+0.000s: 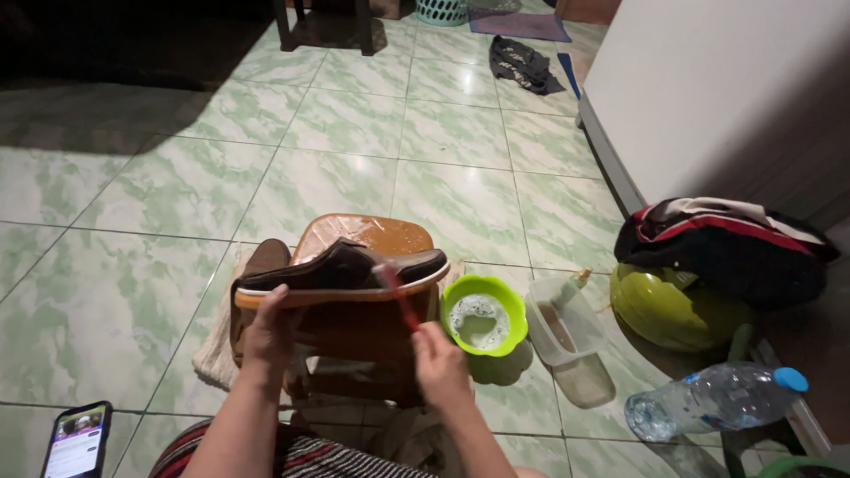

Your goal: A person is cleaning a brown shoe by scrubbing it with a toothbrush and soapy water while sitting on a low stool.

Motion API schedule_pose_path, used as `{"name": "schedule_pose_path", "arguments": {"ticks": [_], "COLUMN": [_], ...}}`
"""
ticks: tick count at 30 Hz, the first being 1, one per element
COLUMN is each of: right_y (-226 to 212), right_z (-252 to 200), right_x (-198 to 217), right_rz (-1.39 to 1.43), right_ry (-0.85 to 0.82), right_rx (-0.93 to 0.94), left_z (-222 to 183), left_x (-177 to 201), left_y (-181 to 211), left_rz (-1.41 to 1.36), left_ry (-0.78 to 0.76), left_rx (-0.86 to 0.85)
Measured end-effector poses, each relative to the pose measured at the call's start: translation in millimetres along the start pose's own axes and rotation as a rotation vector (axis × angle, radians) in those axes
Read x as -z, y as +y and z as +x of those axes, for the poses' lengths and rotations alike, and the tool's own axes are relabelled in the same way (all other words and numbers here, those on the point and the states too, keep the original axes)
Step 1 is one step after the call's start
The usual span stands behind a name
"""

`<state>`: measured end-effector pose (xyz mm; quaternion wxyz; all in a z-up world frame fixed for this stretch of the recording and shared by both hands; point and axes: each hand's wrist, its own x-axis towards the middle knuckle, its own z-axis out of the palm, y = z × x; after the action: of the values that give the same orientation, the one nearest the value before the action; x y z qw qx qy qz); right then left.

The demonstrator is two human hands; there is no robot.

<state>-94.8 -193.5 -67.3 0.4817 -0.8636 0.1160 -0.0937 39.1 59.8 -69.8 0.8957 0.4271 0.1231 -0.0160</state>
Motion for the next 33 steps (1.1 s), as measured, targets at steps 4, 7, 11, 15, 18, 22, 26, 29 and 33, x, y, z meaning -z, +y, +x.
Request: {"name": "schedule_pose_path", "arguments": {"ticks": [4, 7, 11, 15, 18, 22, 26, 29, 33], "right_y": [54, 65, 8, -13, 2, 5, -3, 11, 13], "right_z": [27, 28, -6, -14, -2, -3, -10, 4, 5], "right_x": [3, -11, -38, -45, -29, -30, -47, -16, 15], "right_rz": [0.058, 0.065, -0.075, -0.128, -0.142, -0.135, -0.237, -0.114, -0.021], "right_ry": [0.315, 0.358, 0.137, -0.046, 0.118, 0.185, 0.079, 0.200, 0.352], "right_rx": [0.075, 0.039, 0.057, 0.138, 0.222, 0.126, 0.155, 0.051, -0.011], "left_z": [-24, -33, -33, -29, -37, -47, -45, -43, -30], "left_x": [-13, -22, -26, -20, -28, -39, -35, -39, -25], "left_y": [14, 19, 17, 10, 11, 12, 3, 7, -3], "left_rz": [-0.014, 0.005, -0.018, 0.028, -0.015, -0.006, -0.015, -0.147, -0.113], "left_ry": [0.068, 0.064, 0.149, 0.097, 0.151, 0.080, 0.010, 0.103, 0.161], "left_rx": [0.094, 0.124, 0.056, 0.095, 0.100, -0.168, -0.264, -0.016, -0.060]}}
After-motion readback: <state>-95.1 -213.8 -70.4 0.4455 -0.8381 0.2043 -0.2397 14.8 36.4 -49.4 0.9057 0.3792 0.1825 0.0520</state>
